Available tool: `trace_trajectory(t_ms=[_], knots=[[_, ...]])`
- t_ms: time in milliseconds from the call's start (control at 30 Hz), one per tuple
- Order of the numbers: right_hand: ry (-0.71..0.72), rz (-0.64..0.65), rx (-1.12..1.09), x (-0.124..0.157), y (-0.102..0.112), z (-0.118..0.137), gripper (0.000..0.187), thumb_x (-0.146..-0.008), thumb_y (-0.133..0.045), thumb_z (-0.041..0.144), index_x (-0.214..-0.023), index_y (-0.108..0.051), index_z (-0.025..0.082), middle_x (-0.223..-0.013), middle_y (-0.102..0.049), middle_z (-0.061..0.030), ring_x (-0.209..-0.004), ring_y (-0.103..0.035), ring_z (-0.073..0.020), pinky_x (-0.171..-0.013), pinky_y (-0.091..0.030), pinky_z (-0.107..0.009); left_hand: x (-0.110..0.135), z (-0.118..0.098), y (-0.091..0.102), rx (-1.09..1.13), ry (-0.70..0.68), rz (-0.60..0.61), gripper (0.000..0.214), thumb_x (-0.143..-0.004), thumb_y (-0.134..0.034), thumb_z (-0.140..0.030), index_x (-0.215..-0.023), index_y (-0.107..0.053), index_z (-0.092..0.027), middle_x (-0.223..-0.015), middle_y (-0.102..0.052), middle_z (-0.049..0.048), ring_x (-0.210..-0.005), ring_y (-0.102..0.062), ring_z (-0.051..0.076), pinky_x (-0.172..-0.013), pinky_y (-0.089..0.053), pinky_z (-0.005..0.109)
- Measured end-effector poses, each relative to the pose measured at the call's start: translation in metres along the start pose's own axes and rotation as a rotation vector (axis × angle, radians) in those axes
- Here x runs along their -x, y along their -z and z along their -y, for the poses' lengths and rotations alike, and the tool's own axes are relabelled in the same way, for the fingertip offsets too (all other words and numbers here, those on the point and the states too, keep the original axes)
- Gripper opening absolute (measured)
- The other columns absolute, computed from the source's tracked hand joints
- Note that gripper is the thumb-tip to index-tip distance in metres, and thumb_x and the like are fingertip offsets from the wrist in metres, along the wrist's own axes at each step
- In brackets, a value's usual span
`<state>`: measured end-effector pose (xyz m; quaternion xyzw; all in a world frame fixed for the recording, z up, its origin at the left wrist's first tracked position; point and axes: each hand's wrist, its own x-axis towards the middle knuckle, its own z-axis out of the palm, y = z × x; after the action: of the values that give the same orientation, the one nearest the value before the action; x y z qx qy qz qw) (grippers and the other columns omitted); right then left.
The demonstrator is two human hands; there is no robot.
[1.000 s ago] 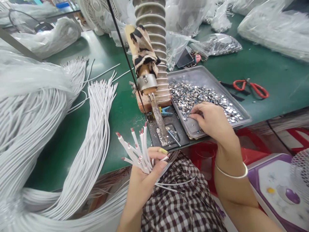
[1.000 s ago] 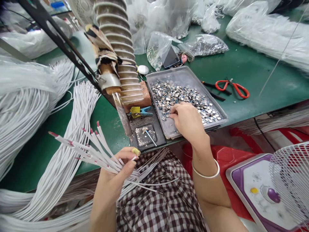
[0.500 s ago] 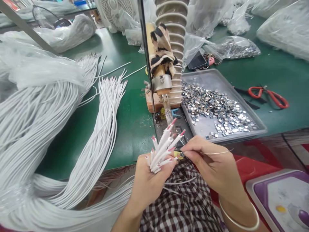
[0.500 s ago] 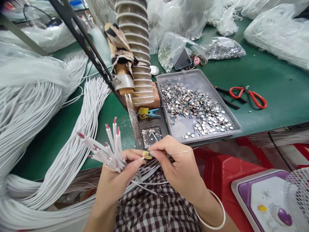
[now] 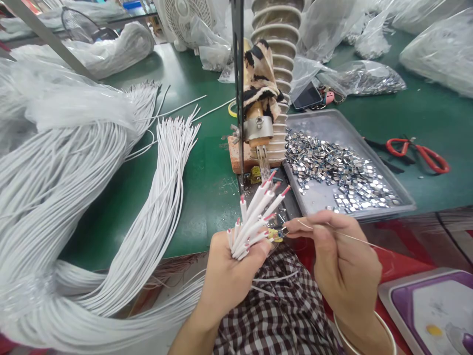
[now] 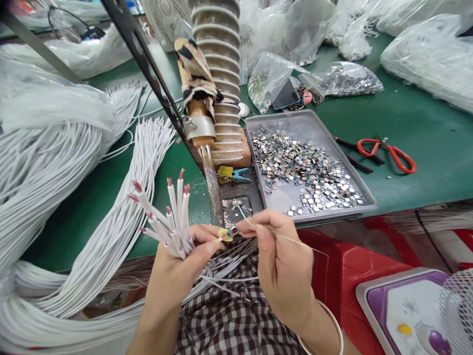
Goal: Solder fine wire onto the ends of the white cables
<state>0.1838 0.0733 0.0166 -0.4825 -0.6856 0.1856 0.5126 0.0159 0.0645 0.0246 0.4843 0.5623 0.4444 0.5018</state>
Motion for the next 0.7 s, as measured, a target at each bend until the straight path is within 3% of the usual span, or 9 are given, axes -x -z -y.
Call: trace_trajectory(t_ms=[100, 267, 367, 533, 700], knots=[[0.106, -0.055, 0.025, -0.002, 0.0, 0.003, 0.016, -0.09, -0.062, 0.004, -0.094, -0.069, 0.018, -0.097, -0.073, 0.0, -0.089, -0.071, -0.0072, -0.086, -0.057, -0.015, -0.003, -0.006, -0.001, -0.008, -0.005, -0.027, 0.016, -0.08, -0.06, -0.021, -0.065, -0.062, -0.017, -0.065, -0.065, 0.0029, -0.071, -0.059, 0.019, -0.057, -0.04, 0.026], [0.234, -0.074, 0.052, -0.006, -0.001, 0.006, 0.021, -0.083, -0.069, -0.002, -0.094, -0.073, 0.016, -0.103, -0.073, -0.0025, -0.092, -0.07, -0.0086, -0.091, -0.058, -0.017, -0.006, -0.014, -0.001, 0.016, -0.034, -0.04, 0.018, -0.079, -0.059, -0.017, -0.061, -0.06, -0.018, -0.054, -0.049, -0.0024, -0.059, -0.047, 0.014, -0.051, -0.033, 0.024], [0.253, -0.078, 0.066, -0.006, 0.0, 0.007, 0.023, -0.082, -0.07, -0.003, -0.097, -0.074, 0.015, -0.104, -0.073, -0.0031, -0.093, -0.07, -0.009, -0.094, -0.058, -0.018, -0.007, -0.018, -0.003, 0.035, -0.032, -0.044, 0.017, -0.078, -0.06, -0.017, -0.062, -0.06, -0.017, -0.056, -0.05, -0.0033, -0.054, -0.039, 0.011, -0.049, -0.031, 0.024], [0.278, -0.072, 0.087, -0.009, 0.002, 0.01, 0.022, -0.082, -0.069, -0.004, -0.095, -0.073, 0.013, -0.105, -0.072, -0.004, -0.095, -0.07, -0.0079, -0.095, -0.056, -0.015, -0.006, -0.022, -0.005, 0.08, -0.046, -0.134, 0.016, -0.076, -0.061, -0.016, -0.06, -0.063, -0.017, -0.055, -0.05, -0.0028, -0.055, -0.041, 0.011, -0.05, -0.03, 0.024], [0.278, -0.01, 0.075, -0.006, 0.003, 0.011, 0.022, -0.084, -0.066, -0.002, -0.098, -0.073, 0.014, -0.106, -0.072, -0.0047, -0.094, -0.071, -0.0092, -0.094, -0.058, -0.017, -0.005, -0.023, -0.003, 0.131, 0.017, -0.042, 0.017, -0.074, -0.061, -0.014, -0.058, -0.059, -0.017, -0.056, -0.057, -0.0026, -0.047, -0.033, 0.007, -0.044, -0.022, 0.024]])
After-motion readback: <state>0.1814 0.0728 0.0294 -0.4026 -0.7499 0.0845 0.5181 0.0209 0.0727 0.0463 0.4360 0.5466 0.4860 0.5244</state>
